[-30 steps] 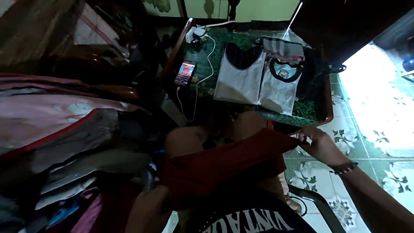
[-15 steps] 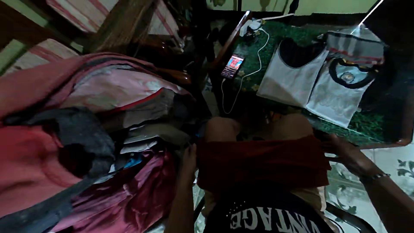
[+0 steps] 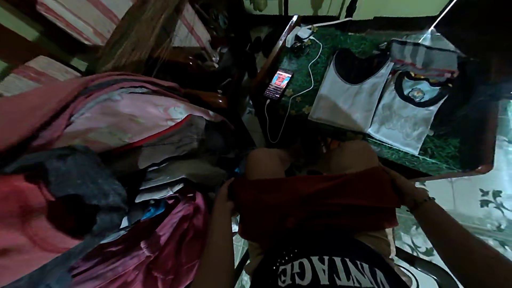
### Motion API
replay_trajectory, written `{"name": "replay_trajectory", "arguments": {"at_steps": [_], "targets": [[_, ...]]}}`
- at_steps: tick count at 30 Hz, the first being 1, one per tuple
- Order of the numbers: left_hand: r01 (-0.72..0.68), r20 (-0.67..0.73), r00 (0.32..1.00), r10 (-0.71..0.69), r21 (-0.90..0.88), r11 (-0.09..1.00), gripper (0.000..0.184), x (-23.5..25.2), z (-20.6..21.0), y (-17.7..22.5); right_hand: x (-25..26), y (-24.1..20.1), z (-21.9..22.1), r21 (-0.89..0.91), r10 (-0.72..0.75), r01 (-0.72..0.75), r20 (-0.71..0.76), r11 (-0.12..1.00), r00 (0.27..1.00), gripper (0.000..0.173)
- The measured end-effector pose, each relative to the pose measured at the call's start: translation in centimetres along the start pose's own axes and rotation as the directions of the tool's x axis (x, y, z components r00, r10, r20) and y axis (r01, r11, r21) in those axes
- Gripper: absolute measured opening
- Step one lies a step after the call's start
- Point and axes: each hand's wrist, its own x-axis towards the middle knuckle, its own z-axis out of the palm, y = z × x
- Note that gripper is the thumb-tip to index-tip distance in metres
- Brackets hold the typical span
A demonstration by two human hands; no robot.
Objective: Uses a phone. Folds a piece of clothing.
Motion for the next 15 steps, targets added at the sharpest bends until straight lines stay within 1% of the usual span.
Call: {"name": "replay_trajectory", "arguments": {"at_steps": [3,6,8,10,11,12,13,15], "targets": [[-0.071,-0.016,0.997,0.070,-0.122,0.990,0.020,-0.4,-0.4,-0.1,0.1,0.0,0.0,0.119,0.027,-0.025,-0.015,0.993,1.000,0.031],[-0.189,-0.027,0.982,0.188,-0.195,0.962,0.024,-0.8,-1.3,-0.4,0.5,0.3,-0.6,0.184,0.051,-0.045,-0.027,0.982,0.998,0.033],[-0.253,-0.026,0.967,0.254,-0.227,0.940,0.025,-1.0,-1.6,-0.5,0.7,0.5,-1.3,0.175,0.083,-0.074,-0.044,0.982,0.996,0.036],[-0.293,-0.025,0.955,0.297,-0.242,0.925,0.026,-1.2,-1.8,-0.3,0.6,0.7,-2.1,0.134,0.085,-0.081,-0.023,0.988,0.996,0.038],[-0.317,-0.030,0.947,0.320,-0.254,0.914,0.025,-1.2,-1.8,-0.2,0.5,0.9,-2.5,0.124,0.062,-0.061,0.001,0.990,0.998,0.036],[-0.337,-0.036,0.940,0.340,-0.261,0.905,0.024,-1.3,-1.6,-0.1,0.4,1.1,-3.0,0.128,0.019,-0.022,0.023,0.992,1.000,0.031],[-0.349,-0.046,0.936,0.349,-0.255,0.902,0.023,-1.4,-1.5,0.1,0.4,1.4,-3.5,0.149,-0.054,0.049,0.035,0.988,0.998,0.026],[-0.374,-0.095,0.927,0.362,-0.194,0.907,0.023,-1.7,-1.4,0.3,0.3,2.2,-4.5,0.268,-0.231,0.219,0.013,0.938,0.973,0.022]]}}
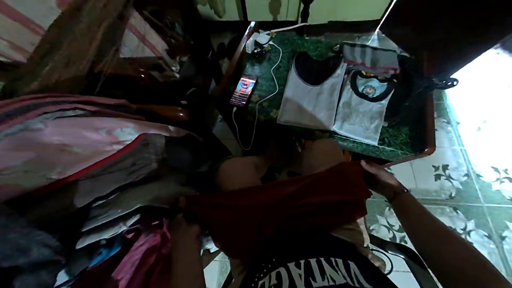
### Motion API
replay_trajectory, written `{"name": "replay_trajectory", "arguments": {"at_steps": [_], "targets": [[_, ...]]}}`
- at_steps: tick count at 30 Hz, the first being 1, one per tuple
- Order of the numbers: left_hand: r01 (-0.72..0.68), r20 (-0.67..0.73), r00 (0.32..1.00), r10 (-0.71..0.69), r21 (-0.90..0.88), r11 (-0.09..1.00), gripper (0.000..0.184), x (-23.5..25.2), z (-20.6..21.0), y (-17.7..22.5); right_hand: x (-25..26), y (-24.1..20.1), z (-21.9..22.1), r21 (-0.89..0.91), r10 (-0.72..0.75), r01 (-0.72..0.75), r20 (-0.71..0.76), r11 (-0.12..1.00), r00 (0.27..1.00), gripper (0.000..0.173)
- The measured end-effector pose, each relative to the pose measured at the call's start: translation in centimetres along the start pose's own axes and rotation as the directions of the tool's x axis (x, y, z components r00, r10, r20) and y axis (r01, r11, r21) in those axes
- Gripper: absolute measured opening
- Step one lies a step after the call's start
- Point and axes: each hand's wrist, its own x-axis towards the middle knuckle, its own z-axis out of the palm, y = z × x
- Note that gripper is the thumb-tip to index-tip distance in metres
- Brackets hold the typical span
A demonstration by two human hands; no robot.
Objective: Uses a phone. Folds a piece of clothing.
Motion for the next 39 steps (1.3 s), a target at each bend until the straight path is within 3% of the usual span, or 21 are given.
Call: {"name": "replay_trajectory", "arguments": {"at_steps": [3,6,9,19,23,25,27,29,31,33,35,37,39], "targets": [[-0.064,-0.031,0.997,0.069,0.120,0.991,0.038,0.0,-0.8,0.2,-0.1,-0.5,-1.2,0.100,-0.192,0.204,-0.119,0.974,0.974,0.014],[-0.060,-0.086,0.995,0.058,-0.030,0.998,0.033,0.6,-0.3,0.4,-0.4,-1.6,-1.6,0.044,-0.278,0.291,-0.189,0.956,0.942,0.014],[-0.061,-0.066,0.996,0.057,-0.054,0.997,0.030,0.9,0.9,0.6,0.1,-1.8,-1.2,0.014,-0.289,0.299,-0.222,0.954,0.931,0.013],[0.029,-0.007,1.000,-0.028,0.056,0.998,0.031,1.5,1.5,-1.2,2.0,0.7,-0.7,-0.175,-0.086,0.033,-0.308,0.984,0.948,0.029],[0.014,0.054,0.998,-0.018,0.084,0.996,0.031,1.8,1.2,-1.6,1.7,1.1,-0.5,-0.198,0.071,-0.126,-0.262,0.972,0.962,0.052],[0.051,0.073,0.995,-0.068,0.214,0.975,0.031,0.9,1.3,-1.0,1.1,0.9,0.0,-0.199,0.161,-0.213,-0.248,0.957,0.955,0.059],[-0.002,0.103,0.993,-0.054,0.483,0.875,0.043,-1.1,1.6,0.1,0.1,0.3,0.5,-0.285,0.125,-0.206,-0.278,0.936,0.952,0.057],[-0.232,0.249,0.965,0.084,0.653,0.721,0.058,-3.0,0.9,0.7,-0.9,-0.4,0.9,-0.404,-0.046,-0.080,-0.293,0.911,0.955,0.053],[-0.569,0.513,0.817,0.262,0.649,0.505,0.065,-4.9,-0.8,0.6,-1.8,-1.3,1.7,-0.503,-0.232,0.090,-0.228,0.860,0.946,0.050],[-0.811,0.743,0.584,0.325,0.538,0.229,0.061,-6.9,-2.3,0.5,-3.0,-2.8,3.7,-0.597,-0.375,0.243,-0.105,0.765,0.921,0.047],[-0.873,0.850,0.486,0.204,0.482,0.072,0.056,-9.2,-2.7,0.5,-4.4,-4.3,6.7,-0.681,-0.457,0.362,0.045,0.636,0.888,0.043],[-0.875,0.871,0.483,0.086,0.484,0.014,0.058,-10.7,-2.7,0.0,-5.8,-5.1,10.4,-0.725,-0.472,0.501,0.273,0.472,0.838,0.040],[-0.869,0.869,0.494,0.033,0.494,0.017,0.055,-11.0,-3.1,-1.3,-6.6,-4.6,14.3,-0.651,-0.409,0.670,0.535,0.358,0.739,0.034]]}}
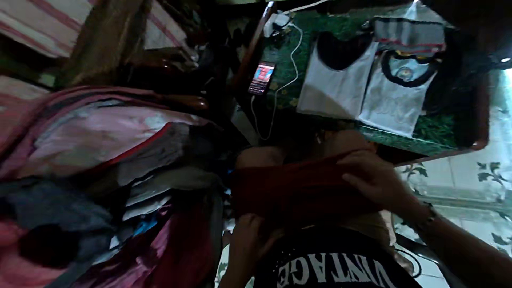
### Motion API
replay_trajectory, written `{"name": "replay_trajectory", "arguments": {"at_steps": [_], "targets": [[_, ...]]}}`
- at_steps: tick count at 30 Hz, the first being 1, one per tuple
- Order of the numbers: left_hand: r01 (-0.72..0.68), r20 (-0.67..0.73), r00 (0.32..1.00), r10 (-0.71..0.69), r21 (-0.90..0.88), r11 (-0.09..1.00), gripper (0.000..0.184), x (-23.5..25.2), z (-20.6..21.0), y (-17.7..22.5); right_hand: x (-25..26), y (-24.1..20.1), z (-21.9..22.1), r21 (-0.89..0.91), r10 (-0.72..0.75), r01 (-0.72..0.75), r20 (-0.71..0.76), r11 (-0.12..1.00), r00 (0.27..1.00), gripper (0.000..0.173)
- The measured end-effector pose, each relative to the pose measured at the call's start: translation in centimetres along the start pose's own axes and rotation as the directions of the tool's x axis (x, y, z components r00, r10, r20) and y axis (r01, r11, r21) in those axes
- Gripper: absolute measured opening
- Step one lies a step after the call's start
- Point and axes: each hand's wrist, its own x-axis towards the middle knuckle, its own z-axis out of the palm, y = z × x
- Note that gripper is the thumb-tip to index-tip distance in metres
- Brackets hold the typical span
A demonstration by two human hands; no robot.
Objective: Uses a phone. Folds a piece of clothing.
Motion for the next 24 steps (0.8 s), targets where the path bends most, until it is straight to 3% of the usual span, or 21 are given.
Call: {"name": "replay_trajectory", "arguments": {"at_steps": [3,6,10,14,19,22,24], "targets": [[-0.025,-0.049,0.998,0.026,0.023,0.999,0.046,-0.4,1.6,-0.7,1.7,-3.5,5.3,0.043,-0.347,0.347,0.251,0.937,0.904,0.024],[-0.028,-0.047,0.998,0.028,-0.014,0.999,0.040,-0.7,1.4,-0.9,2.7,-4.8,10.5,0.036,-0.529,0.550,0.336,0.834,0.780,0.018],[-0.072,0.009,0.997,0.072,-0.016,0.997,0.027,-0.8,0.1,-2.2,3.5,-5.3,12.8,-0.117,-0.459,0.549,0.422,0.828,0.782,0.016],[-0.208,-0.040,0.977,0.211,0.055,0.977,0.010,-0.6,-0.2,-3.2,3.3,-4.5,13.5,-0.199,-0.449,0.537,0.359,0.819,0.818,0.009],[-0.368,0.002,0.930,0.368,0.028,0.930,0.015,1.0,-1.1,-3.4,3.2,-3.7,13.8,-0.218,-0.503,0.561,0.269,0.799,0.821,0.008],[-0.318,0.073,0.945,0.320,-0.038,0.947,0.021,2.0,-2.1,-3.1,3.4,-3.5,13.9,-0.194,-0.511,0.557,0.241,0.808,0.825,0.006],[-0.171,0.107,0.977,0.183,-0.113,0.979,0.023,2.6,-3.4,-2.3,3.3,-3.6,13.7,-0.126,-0.458,0.499,0.253,0.858,0.852,0.005]]}}
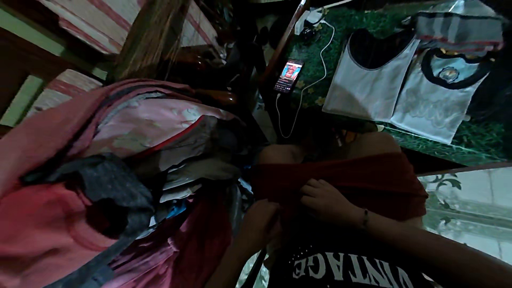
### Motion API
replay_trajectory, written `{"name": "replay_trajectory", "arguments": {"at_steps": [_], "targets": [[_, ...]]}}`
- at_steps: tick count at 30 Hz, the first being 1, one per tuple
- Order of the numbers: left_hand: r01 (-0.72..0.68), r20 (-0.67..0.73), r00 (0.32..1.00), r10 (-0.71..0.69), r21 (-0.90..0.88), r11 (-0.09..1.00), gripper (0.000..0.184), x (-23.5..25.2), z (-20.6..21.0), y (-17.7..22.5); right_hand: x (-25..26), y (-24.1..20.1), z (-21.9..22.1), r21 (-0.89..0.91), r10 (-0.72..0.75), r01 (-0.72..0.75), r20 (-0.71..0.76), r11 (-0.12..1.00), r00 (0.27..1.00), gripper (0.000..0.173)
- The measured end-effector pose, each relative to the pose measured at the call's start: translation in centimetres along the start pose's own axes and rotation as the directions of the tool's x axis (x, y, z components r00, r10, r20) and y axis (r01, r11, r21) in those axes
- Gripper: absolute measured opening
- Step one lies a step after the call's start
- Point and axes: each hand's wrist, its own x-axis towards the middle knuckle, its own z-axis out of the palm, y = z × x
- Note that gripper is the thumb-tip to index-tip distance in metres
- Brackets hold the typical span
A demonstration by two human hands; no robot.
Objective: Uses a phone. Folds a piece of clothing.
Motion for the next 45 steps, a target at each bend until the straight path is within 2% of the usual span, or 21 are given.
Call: {"name": "replay_trajectory", "arguments": {"at_steps": [2,5,9,12,16,18,21,23,26,28,30,32,35,37,39,42,44,45], "targets": [[0.188,0.018,0.982,-0.188,-0.113,0.976,0.023,1.5,-1.7,1.0,0.2,-0.3,-0.9,0.158,0.154,-0.159,0.045,0.975,0.987,0.012],[0.327,-0.024,0.938,-0.345,-0.263,0.908,0.027,4.4,-2.6,0.1,0.7,-0.6,-1.9,0.338,0.393,-0.398,0.086,0.853,0.916,0.025],[0.416,-0.002,0.892,-0.453,-0.394,0.820,0.031,7.5,-1.9,-2.5,0.9,0.0,-1.7,0.432,0.457,-0.453,0.101,0.780,0.883,0.033],[0.432,0.052,0.885,-0.463,-0.468,0.771,0.040,8.1,-1.8,-2.5,0.8,0.1,-2.0,0.439,0.498,-0.491,0.110,0.752,0.860,0.034],[0.393,0.124,0.915,-0.383,-0.480,0.784,0.068,7.4,-2.1,-2.9,0.7,0.4,-2.2,0.452,0.534,-0.535,0.142,0.714,0.833,0.035],[0.351,0.064,0.928,-0.368,-0.489,0.798,0.060,7.3,-2.1,-2.8,0.7,0.4,-2.3,0.445,0.530,-0.529,0.134,0.723,0.837,0.034],[0.273,-0.059,0.937,-0.345,-0.493,0.826,0.036,7.4,-1.9,-2.8,0.6,0.3,-2.5,0.433,0.528,-0.528,0.133,0.731,0.839,0.032],[0.261,-0.061,0.948,-0.313,-0.417,0.871,0.027,7.5,-1.3,-3.3,0.5,0.5,-2.7,0.394,0.539,-0.560,0.175,0.729,0.824,0.033],[0.296,-0.020,0.953,-0.302,-0.136,0.945,0.028,7.5,-0.4,-3.6,0.5,0.3,-3.6,0.271,0.570,-0.629,0.269,0.729,0.776,0.039],[0.313,-0.088,0.947,-0.309,0.036,0.949,0.029,7.1,0.0,-3.0,-0.1,0.0,-4.6,0.208,0.581,-0.637,0.273,0.743,0.767,0.042],[0.340,-0.225,0.927,-0.301,0.157,0.927,0.029,6.9,0.2,-1.9,-1.4,0.1,-5.9,0.135,0.573,-0.601,0.195,0.788,0.796,0.042],[0.277,-0.324,0.922,-0.210,0.176,0.944,0.031,6.4,0.9,-1.8,-3.4,1.2,-6.8,0.034,0.511,-0.512,0.034,0.858,0.859,0.039],[0.182,-0.275,0.954,-0.119,0.217,0.959,0.055,5.9,3.1,-3.1,-7.0,3.8,-8.2,-0.146,0.477,-0.483,-0.081,0.863,0.875,0.043],[0.176,-0.247,0.962,-0.116,0.236,0.956,0.068,5.7,4.7,-3.9,-9.1,5.4,-9.0,-0.224,0.569,-0.559,-0.027,0.798,0.822,0.053],[0.201,-0.232,0.962,-0.146,0.235,0.951,0.076,5.5,5.3,-4.1,-11.2,7.5,-9.2,-0.198,0.653,-0.641,-0.004,0.741,0.757,0.060],[0.193,-0.226,0.964,-0.140,0.231,0.953,0.087,5.2,5.5,-4.6,-13.2,10.3,-9.1,0.072,0.753,-0.750,-0.046,0.657,0.656,0.068],[0.186,-0.228,0.965,-0.133,0.230,0.955,0.091,5.1,5.5,-4.7,-13.6,11.1,-9.3,0.317,0.828,-0.785,0.003,0.532,0.561,0.074],[0.181,-0.228,0.965,-0.128,0.227,0.957,0.093,5.1,5.4,-4.8,-13.7,11.2,-9.6,0.428,0.861,-0.793,0.063,0.434,0.505,0.074]]}}
